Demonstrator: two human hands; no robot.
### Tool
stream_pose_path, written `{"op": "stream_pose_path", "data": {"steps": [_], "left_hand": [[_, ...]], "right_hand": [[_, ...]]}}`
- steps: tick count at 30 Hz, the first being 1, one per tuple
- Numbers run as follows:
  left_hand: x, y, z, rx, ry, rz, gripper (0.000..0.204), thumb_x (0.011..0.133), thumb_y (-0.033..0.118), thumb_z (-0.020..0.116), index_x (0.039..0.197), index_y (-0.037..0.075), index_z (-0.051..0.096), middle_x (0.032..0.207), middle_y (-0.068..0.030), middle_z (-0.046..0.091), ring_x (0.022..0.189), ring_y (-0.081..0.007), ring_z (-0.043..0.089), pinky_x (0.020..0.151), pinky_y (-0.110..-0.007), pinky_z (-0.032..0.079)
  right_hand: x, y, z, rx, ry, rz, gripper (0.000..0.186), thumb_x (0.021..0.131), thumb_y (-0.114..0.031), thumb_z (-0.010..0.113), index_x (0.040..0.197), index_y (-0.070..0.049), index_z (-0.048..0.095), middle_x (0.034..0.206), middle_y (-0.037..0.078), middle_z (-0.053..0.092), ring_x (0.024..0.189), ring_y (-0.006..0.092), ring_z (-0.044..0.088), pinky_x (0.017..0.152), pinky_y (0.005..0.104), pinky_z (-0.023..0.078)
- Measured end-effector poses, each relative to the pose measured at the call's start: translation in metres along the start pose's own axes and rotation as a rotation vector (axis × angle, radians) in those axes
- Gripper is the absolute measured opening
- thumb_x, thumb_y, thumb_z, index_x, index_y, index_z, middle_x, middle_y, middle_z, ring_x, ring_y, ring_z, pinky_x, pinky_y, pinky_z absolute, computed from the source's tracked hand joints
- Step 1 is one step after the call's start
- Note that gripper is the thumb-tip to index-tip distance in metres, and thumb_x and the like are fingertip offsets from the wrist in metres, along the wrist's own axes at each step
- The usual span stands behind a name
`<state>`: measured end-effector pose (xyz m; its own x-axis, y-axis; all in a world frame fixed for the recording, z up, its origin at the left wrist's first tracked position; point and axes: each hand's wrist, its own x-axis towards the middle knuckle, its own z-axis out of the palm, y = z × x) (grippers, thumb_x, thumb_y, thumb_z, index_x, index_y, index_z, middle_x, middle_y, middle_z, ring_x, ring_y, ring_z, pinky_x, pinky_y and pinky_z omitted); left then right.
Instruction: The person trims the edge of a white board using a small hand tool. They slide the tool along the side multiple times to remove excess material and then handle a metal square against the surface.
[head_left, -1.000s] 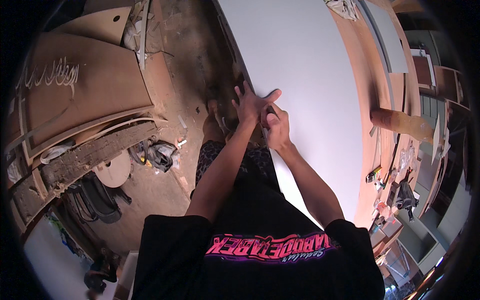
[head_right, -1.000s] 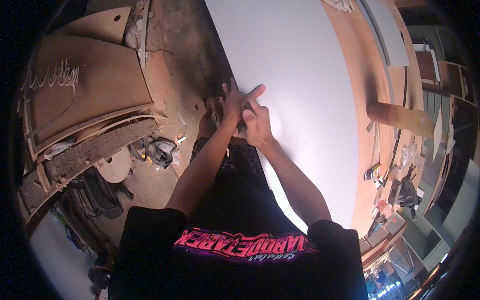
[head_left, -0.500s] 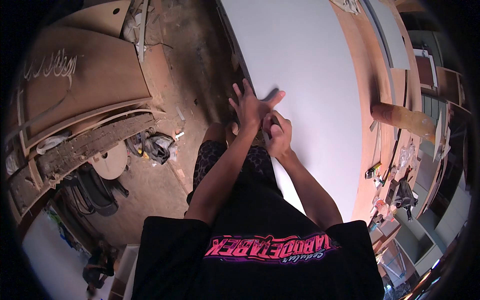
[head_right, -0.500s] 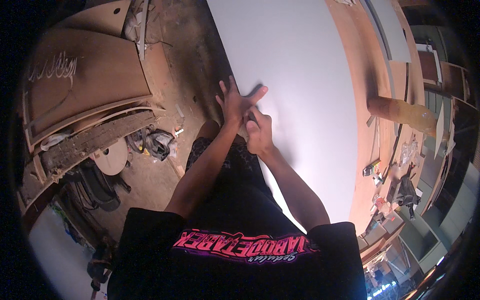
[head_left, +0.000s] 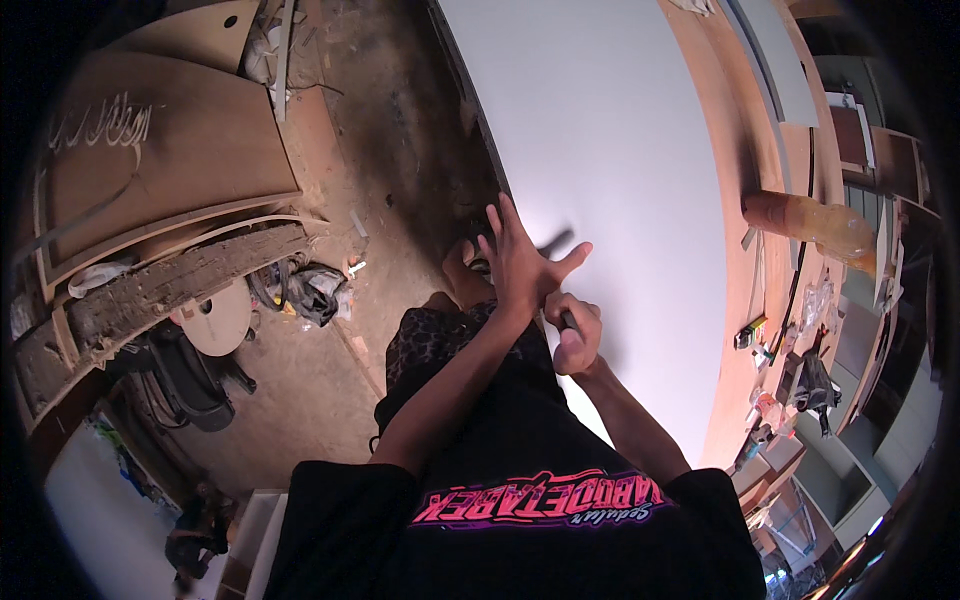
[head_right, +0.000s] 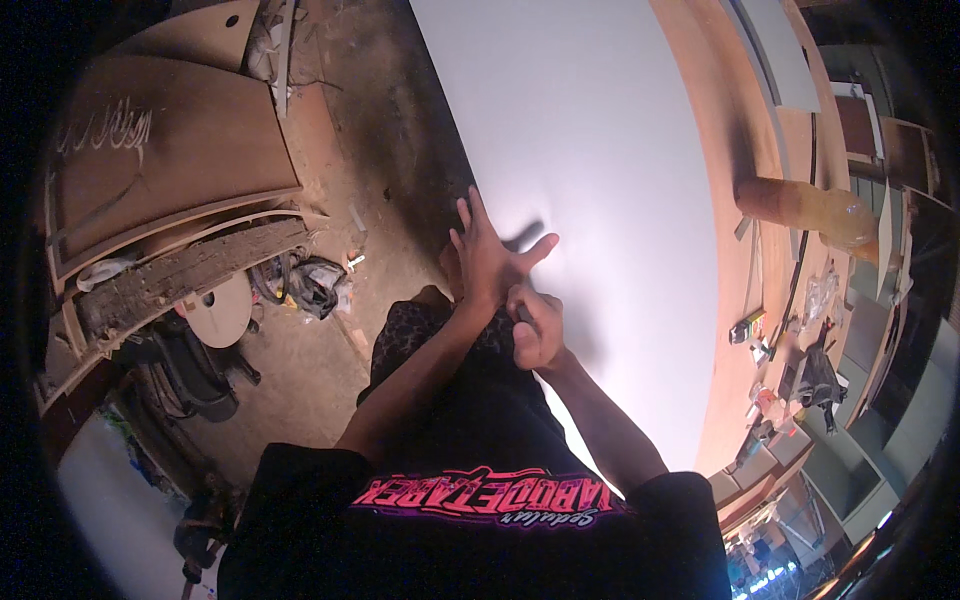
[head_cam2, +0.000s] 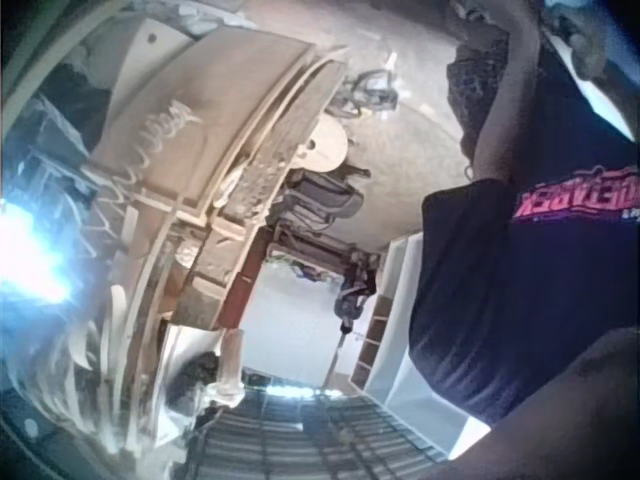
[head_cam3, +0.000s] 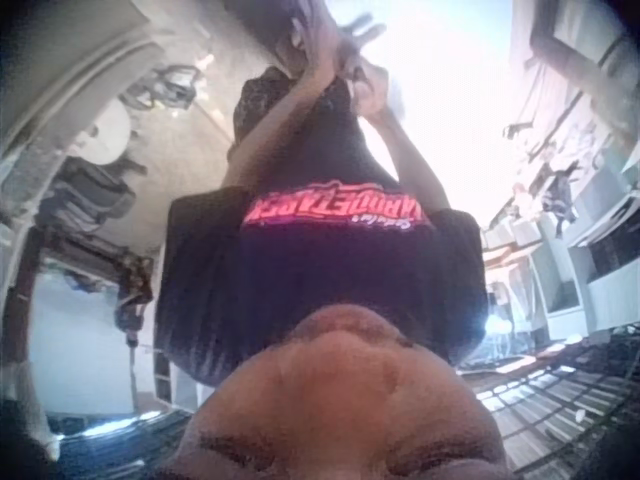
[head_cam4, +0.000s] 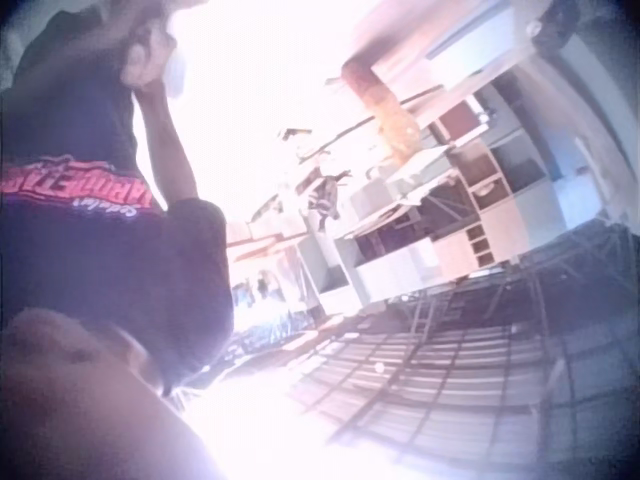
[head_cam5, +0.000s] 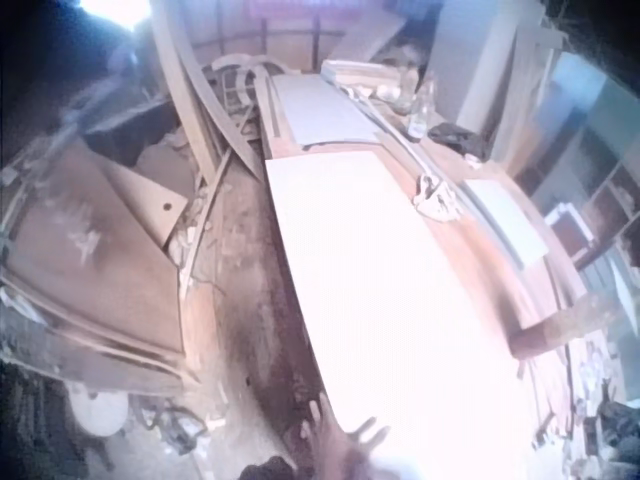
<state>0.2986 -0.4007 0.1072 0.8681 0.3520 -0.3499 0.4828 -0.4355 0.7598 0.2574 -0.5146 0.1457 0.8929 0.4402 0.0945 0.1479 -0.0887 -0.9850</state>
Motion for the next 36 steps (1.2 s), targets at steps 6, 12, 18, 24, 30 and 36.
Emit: {"op": "stream_pose_path", "data": {"steps": [6,12,18,24,30,36], "left_hand": [[0.015,-0.008,-0.002,-0.007,-0.078,-0.109,0.138,0.061,0.071,0.077,0.150,-0.013,0.014,0.151,-0.0339,0.032,0.150,-0.0410,0.013,0.119,-0.060,0.005],[-0.041,-0.007,0.017,-0.019,-0.004,-0.013,0.141,0.060,0.078,0.073,0.151,-0.012,0.013,0.155,-0.0328,0.026,0.151,-0.0388,0.012,0.120,-0.059,0.004],[-0.027,-0.019,0.016,-0.014,-0.097,-0.124,0.141,0.059,0.078,0.072,0.150,-0.014,0.014,0.152,-0.0334,0.031,0.152,-0.0374,0.008,0.121,-0.056,0.001],[-0.072,-0.014,0.028,-0.036,-0.032,-0.052,0.145,0.057,0.080,0.073,0.151,-0.013,0.013,0.154,-0.0334,0.027,0.152,-0.0350,0.009,0.121,-0.055,0.001],[-0.083,-0.026,0.029,0.034,-0.116,-0.155,0.147,0.056,0.080,0.075,0.154,-0.007,0.009,0.158,-0.0310,0.018,0.152,-0.0358,0.011,0.122,-0.052,0.002],[-0.124,-0.019,0.045,-0.085,-0.004,-0.061,0.146,0.057,0.076,0.076,0.152,-0.012,0.009,0.153,-0.0328,0.031,0.151,-0.0371,0.014,0.120,-0.058,0.006]], "right_hand": [[0.024,0.002,0.018,-0.125,0.067,0.120,0.064,0.096,-0.060,0.034,0.079,-0.001,0.049,0.059,0.005,0.046,0.053,0.0210,0.046,0.052,0.0332,0.036],[-0.046,-0.002,0.000,-0.112,0.050,0.000,0.069,0.096,-0.066,0.033,0.078,-0.001,0.048,0.061,0.004,0.044,0.055,0.0156,0.045,0.052,0.0315,0.034],[-0.021,0.004,0.010,-0.080,0.096,0.086,0.066,0.095,-0.064,0.036,0.077,-0.003,0.049,0.060,0.005,0.044,0.054,0.0183,0.044,0.052,0.0325,0.033],[-0.074,0.003,-0.002,-0.036,0.105,0.035,0.057,0.094,-0.056,0.042,0.078,-0.002,0.049,0.058,0.002,0.042,0.055,0.0112,0.040,0.052,0.0295,0.030],[-0.080,0.008,0.008,-0.022,0.174,0.067,0.061,0.096,-0.060,0.041,0.076,-0.003,0.047,0.059,0.001,0.041,0.055,0.0118,0.037,0.051,0.0301,0.029],[-0.132,-0.011,-0.008,-0.005,0.132,0.032,0.066,0.094,-0.066,0.041,0.071,-0.004,0.042,0.059,0.000,0.040,0.055,0.0132,0.036,0.052,0.0302,0.028]]}}
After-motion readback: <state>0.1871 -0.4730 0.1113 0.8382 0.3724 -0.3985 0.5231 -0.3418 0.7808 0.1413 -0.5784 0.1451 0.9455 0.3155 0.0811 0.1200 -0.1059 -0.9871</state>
